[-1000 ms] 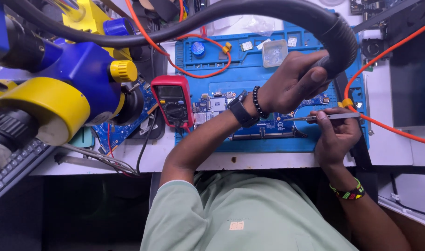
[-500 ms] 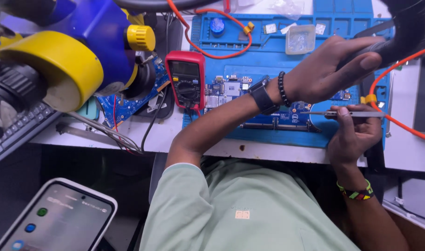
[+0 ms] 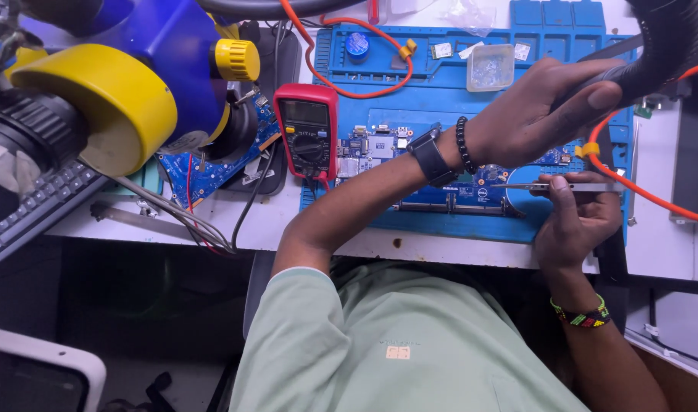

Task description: Repairing a motherboard using a heat gun and tweezers, then checking a smartphone.

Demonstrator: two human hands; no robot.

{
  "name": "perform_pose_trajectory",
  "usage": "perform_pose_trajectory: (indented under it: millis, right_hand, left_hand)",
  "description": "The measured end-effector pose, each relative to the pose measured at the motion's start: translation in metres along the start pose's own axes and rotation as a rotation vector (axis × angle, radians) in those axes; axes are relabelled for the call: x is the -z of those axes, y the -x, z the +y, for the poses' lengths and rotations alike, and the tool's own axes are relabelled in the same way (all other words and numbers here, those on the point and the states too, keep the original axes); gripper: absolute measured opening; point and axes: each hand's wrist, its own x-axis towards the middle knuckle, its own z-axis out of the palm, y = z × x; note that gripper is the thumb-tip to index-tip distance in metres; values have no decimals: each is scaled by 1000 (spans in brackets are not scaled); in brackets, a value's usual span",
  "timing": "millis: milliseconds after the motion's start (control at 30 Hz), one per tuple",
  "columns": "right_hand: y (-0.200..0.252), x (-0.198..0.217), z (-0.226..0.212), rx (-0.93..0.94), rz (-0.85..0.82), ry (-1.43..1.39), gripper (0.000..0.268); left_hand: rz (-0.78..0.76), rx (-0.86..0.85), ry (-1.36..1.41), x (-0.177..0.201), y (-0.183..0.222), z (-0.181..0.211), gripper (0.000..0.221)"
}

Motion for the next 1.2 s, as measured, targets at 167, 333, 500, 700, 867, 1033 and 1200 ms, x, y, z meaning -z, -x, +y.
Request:
perform_pose_trajectory:
  millis: [167,333,500,700,867,1033,1200]
  right_hand:
    - [0,-1,-4,-13,-1,0,12]
    - [-1,0,1,-7,25,-21,23]
    - [0,-2,-7,-9,-13,33,8]
    - [0,-4,-3,-46,18,-5,13]
    - [5,7,-2,66,-200,-55,68]
    - [-3,2,-18,-59,-150,-99,103]
    - [-11,4,-21,-193,-156,-288,109]
  left_hand:
    - [-1,-1,38,-1,0,0,59]
    - [-4,16,95,0,0,3,57]
    - [8,-2,119,-2,0,0,56]
    - [4,20,110,-1,-1,3,59]
    - [7,33,133,-2,1,1,59]
    - [5,24,114,-3,2,-1,59]
    - [1,46,144,-2,0,4,59]
